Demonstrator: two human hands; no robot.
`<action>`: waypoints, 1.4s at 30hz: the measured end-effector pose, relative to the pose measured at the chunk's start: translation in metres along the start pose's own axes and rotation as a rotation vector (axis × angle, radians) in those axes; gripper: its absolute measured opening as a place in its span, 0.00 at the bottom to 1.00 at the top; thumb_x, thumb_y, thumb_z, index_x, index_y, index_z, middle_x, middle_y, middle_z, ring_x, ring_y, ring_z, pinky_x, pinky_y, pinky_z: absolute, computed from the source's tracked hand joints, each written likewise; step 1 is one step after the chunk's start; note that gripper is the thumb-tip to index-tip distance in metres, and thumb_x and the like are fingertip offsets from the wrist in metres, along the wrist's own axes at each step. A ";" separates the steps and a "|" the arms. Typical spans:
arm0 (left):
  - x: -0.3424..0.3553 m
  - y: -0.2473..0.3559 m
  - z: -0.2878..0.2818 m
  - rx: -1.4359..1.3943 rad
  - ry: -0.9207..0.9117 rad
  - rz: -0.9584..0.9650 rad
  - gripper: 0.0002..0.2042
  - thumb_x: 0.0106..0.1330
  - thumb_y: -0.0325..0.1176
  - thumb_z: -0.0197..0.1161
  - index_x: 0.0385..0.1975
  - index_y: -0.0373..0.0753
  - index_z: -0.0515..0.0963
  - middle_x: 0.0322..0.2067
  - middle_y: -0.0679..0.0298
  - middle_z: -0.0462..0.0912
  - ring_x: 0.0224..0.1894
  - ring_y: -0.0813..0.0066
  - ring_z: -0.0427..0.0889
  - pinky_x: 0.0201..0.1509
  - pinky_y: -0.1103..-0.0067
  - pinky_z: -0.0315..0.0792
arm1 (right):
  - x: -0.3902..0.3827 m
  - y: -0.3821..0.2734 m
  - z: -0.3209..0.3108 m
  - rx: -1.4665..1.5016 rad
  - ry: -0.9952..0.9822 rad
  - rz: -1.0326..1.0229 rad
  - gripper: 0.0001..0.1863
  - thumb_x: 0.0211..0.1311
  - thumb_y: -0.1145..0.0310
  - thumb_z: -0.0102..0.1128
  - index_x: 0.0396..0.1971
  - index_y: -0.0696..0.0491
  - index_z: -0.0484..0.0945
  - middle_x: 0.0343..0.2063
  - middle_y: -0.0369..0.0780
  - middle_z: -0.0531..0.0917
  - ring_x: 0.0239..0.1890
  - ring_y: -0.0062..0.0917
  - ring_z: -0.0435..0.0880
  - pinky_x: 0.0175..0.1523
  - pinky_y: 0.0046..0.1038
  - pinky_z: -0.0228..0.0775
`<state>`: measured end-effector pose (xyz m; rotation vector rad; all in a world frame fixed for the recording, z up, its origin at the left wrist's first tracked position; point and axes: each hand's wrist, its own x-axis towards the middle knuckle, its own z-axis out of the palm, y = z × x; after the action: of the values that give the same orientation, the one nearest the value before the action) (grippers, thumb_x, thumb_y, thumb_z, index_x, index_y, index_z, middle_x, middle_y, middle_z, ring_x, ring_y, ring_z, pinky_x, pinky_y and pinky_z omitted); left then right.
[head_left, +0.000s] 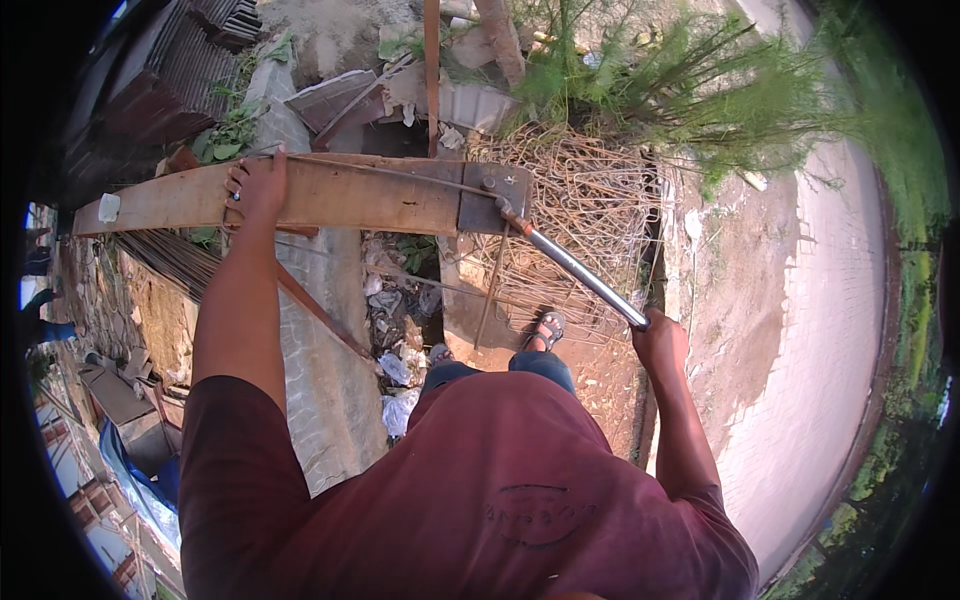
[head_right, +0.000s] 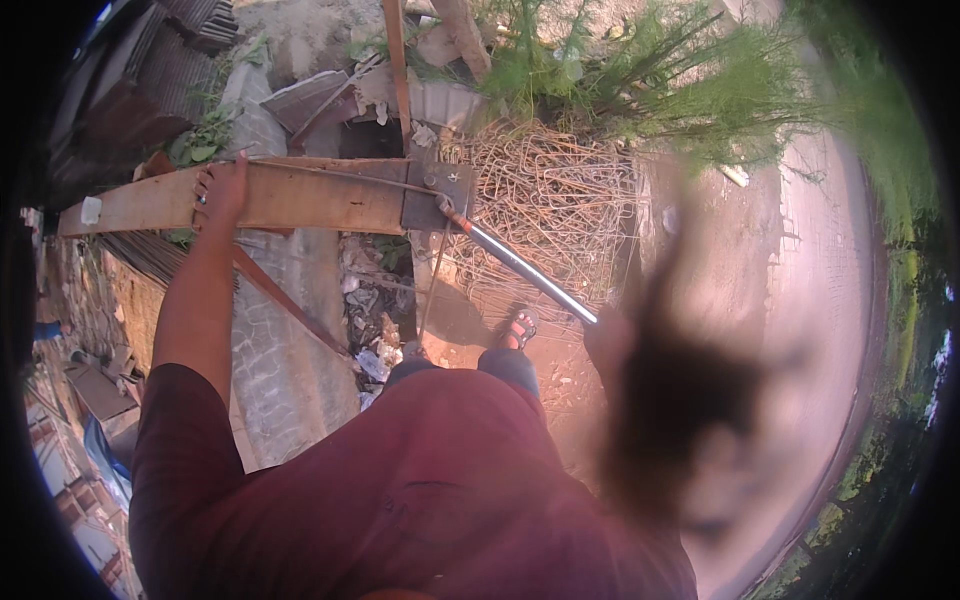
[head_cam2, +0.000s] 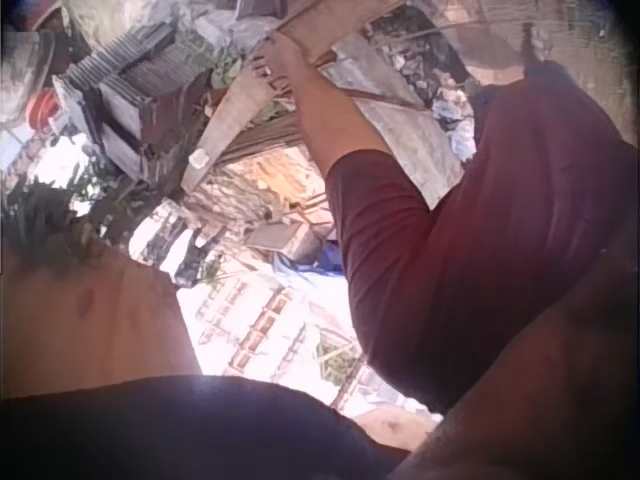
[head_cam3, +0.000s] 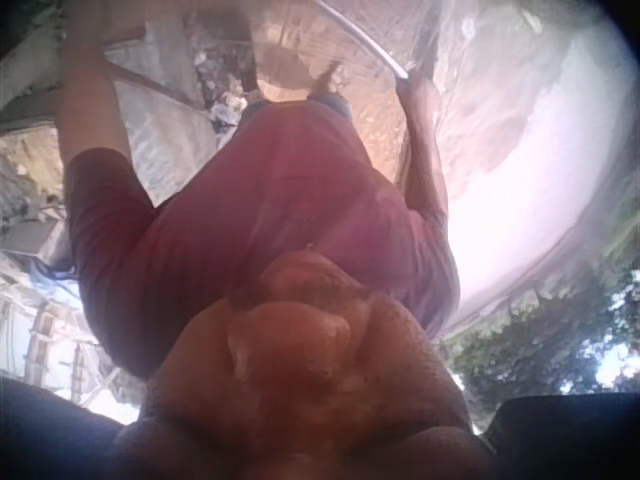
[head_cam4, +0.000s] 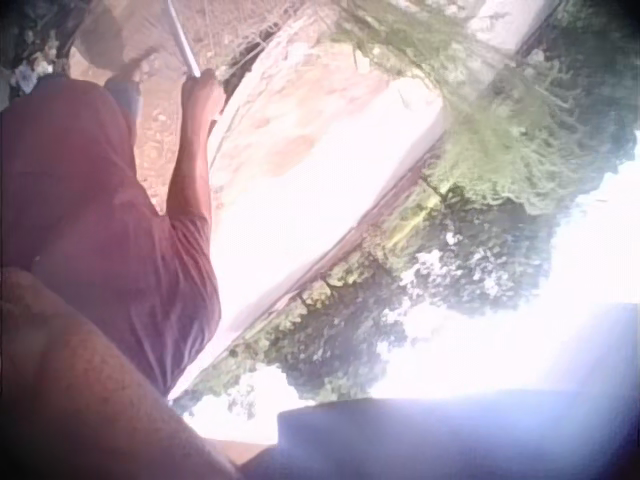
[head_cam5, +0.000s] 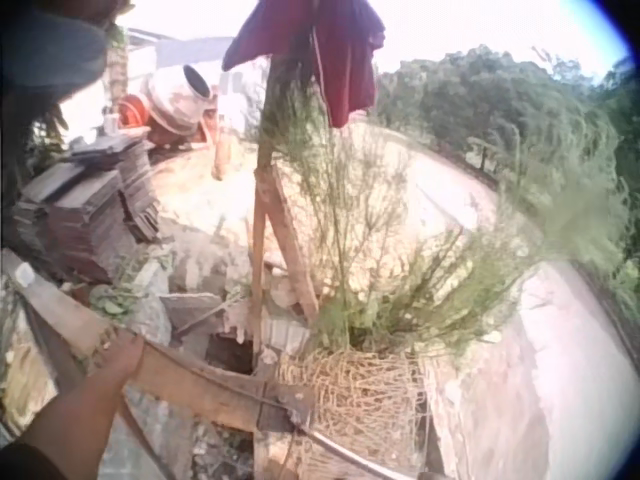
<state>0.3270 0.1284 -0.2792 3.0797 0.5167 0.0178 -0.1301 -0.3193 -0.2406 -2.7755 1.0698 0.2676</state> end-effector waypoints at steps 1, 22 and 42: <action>-0.001 0.000 -0.001 0.003 0.000 0.003 0.47 0.59 0.71 0.37 0.68 0.35 0.47 0.69 0.46 0.43 0.71 0.48 0.38 0.69 0.50 0.34 | 0.010 0.008 0.000 -0.007 -0.012 -0.051 0.10 0.51 0.60 0.63 0.24 0.51 0.76 0.21 0.49 0.81 0.28 0.47 0.81 0.35 0.44 0.72; -0.010 -0.001 -0.005 -0.001 0.002 0.011 0.47 0.59 0.72 0.38 0.68 0.36 0.49 0.68 0.46 0.45 0.71 0.48 0.41 0.70 0.53 0.35 | 0.015 -0.054 0.003 0.634 -0.507 -0.262 0.18 0.54 0.56 0.68 0.34 0.56 0.79 0.16 0.35 0.74 0.22 0.19 0.72 0.28 0.26 0.64; -0.005 -0.179 -0.024 -0.496 0.126 0.307 0.23 0.62 0.35 0.58 0.57 0.32 0.68 0.56 0.47 0.71 0.59 0.51 0.68 0.62 0.66 0.62 | -0.026 -0.146 -0.041 1.155 -0.279 -0.219 0.09 0.59 0.69 0.60 0.25 0.58 0.76 0.10 0.29 0.68 0.09 0.11 0.63 0.14 0.17 0.54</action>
<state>0.2631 0.2965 -0.2593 2.6428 0.0222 0.2977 -0.0459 -0.2035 -0.1838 -1.7116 0.5442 -0.0154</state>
